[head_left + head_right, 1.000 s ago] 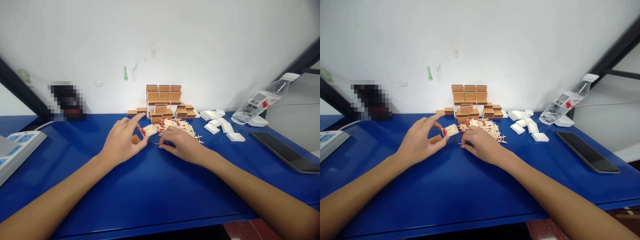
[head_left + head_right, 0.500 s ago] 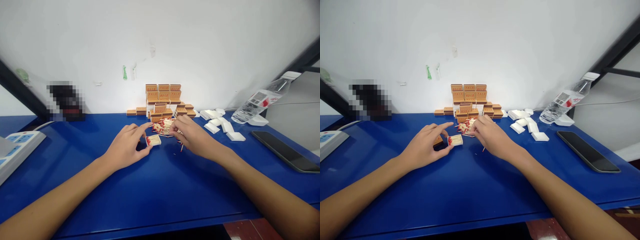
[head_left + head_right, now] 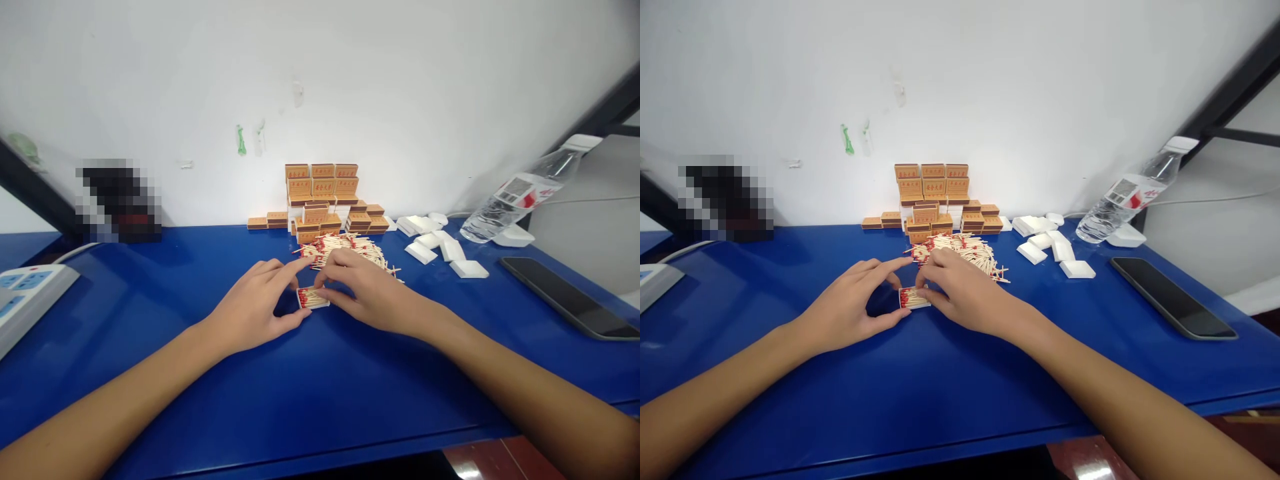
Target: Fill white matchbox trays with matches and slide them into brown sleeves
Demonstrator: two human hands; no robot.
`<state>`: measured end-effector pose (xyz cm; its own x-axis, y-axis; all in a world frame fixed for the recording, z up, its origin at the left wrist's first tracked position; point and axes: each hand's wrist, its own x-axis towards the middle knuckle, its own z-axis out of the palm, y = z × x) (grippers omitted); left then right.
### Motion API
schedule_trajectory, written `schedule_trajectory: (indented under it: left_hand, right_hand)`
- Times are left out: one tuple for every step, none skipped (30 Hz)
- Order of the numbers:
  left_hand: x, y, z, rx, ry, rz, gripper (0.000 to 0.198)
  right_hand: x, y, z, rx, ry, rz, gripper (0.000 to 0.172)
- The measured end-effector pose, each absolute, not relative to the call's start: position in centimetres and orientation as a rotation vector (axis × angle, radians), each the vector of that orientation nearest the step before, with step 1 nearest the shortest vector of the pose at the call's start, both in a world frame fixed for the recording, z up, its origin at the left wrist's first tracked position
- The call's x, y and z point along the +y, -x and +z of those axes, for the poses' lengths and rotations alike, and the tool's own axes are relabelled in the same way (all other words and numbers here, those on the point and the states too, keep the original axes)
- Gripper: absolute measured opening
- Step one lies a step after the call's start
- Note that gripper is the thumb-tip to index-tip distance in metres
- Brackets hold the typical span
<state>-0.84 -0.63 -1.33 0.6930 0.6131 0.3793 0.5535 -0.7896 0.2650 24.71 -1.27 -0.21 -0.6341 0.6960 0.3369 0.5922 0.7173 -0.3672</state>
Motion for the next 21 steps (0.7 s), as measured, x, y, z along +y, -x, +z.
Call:
schedule_trajectory:
  left_hand:
    - [-0.68, 0.82, -1.32, 0.95, -2.773, 0.69, 0.075]
    - [-0.74, 0.79, -1.3, 0.94, -2.779, 0.689, 0.075]
    - [-0.79, 0.77, -1.29, 0.932, -2.786, 0.688, 0.074]
    - [-0.83, 0.76, -1.29, 0.928, -2.792, 0.688, 0.074]
    - [-0.85, 0.75, -1.3, 0.925, -2.796, 0.688, 0.074]
    - [-0.85, 0.75, -1.32, 0.926, -2.797, 0.689, 0.074]
    - [-0.83, 0.76, -1.35, 0.927, -2.797, 0.687, 0.074]
    - [-0.81, 0.77, -1.38, 0.926, -2.796, 0.686, 0.074]
    - [-0.79, 0.79, -1.41, 0.925, -2.795, 0.687, 0.074]
    - [-0.77, 0.8, -1.43, 0.925, -2.795, 0.688, 0.074]
    - [-0.76, 0.81, -1.44, 0.924, -2.794, 0.687, 0.074]
    - [-0.76, 0.82, -1.44, 0.922, -2.794, 0.688, 0.075]
    - [-0.77, 0.81, -1.42, 0.921, -2.794, 0.689, 0.075]
    - [-0.79, 0.8, -1.4, 0.919, -2.794, 0.687, 0.074]
    - [-0.82, 0.79, -1.38, 0.919, -2.796, 0.684, 0.074]
    - [-0.84, 0.77, -1.36, 0.918, -2.799, 0.678, 0.074]
    - [-0.87, 0.75, -1.34, 0.918, -2.8, 0.675, 0.074]
    - [-0.9, 0.73, -1.34, 0.918, -2.802, 0.673, 0.074]
    - [-0.92, 0.71, -1.36, 0.917, -2.805, 0.673, 0.074]
    - [-0.94, 0.71, -1.37, 0.913, -2.808, 0.675, 0.074]
    - [-0.96, 0.71, -1.4, 0.908, -2.81, 0.68, 0.074]
  right_hand:
    - [-1.39, -24.57, -0.27, -2.469, 0.993, 0.32, 0.009]
    - [-1.5, -24.44, -0.32, -2.476, 1.002, 0.33, 0.008]
    - [-1.58, -24.35, -0.36, -2.481, 1.011, 0.336, 0.009]
    - [-1.63, -24.29, -0.38, -2.486, 1.013, 0.341, 0.01]
    - [-1.64, -24.29, -0.39, -2.491, 1.008, 0.35, 0.011]
    - [-1.63, -24.34, -0.38, -2.494, 0.998, 0.361, 0.011]
    - [-1.6, -24.43, -0.36, -2.496, 0.989, 0.373, 0.012]
    - [-1.57, -24.54, -0.34, -2.497, 0.984, 0.382, 0.012]
    - [-1.54, -24.65, -0.31, -2.497, 0.983, 0.39, 0.012]
    - [-1.52, -24.75, -0.29, -2.499, 0.983, 0.397, 0.012]
    - [-1.5, -24.83, -0.28, -2.502, 0.982, 0.404, 0.012]
    - [-1.5, -24.88, -0.28, -2.507, 0.981, 0.411, 0.013]
    - [-1.5, -24.89, -0.29, -2.515, 0.978, 0.417, 0.013]
    - [-1.51, -24.87, -0.31, -2.525, 0.974, 0.42, 0.014]
    - [-1.51, -24.83, -0.34, -2.534, 0.972, 0.418, 0.016]
    - [-1.52, -24.76, -0.37, -2.539, 0.972, 0.41, 0.017]
    - [-1.53, -24.67, -0.4, -2.539, 0.975, 0.398, 0.017]
    - [-1.55, -24.59, -0.43, -2.533, 0.976, 0.387, 0.018]
    - [-1.58, -24.51, -0.44, -2.524, 0.974, 0.379, 0.017]
    - [-1.62, -24.45, -0.44, -2.515, 0.97, 0.374, 0.017]
    - [-1.66, -24.42, -0.42, -2.506, 0.963, 0.37, 0.016]
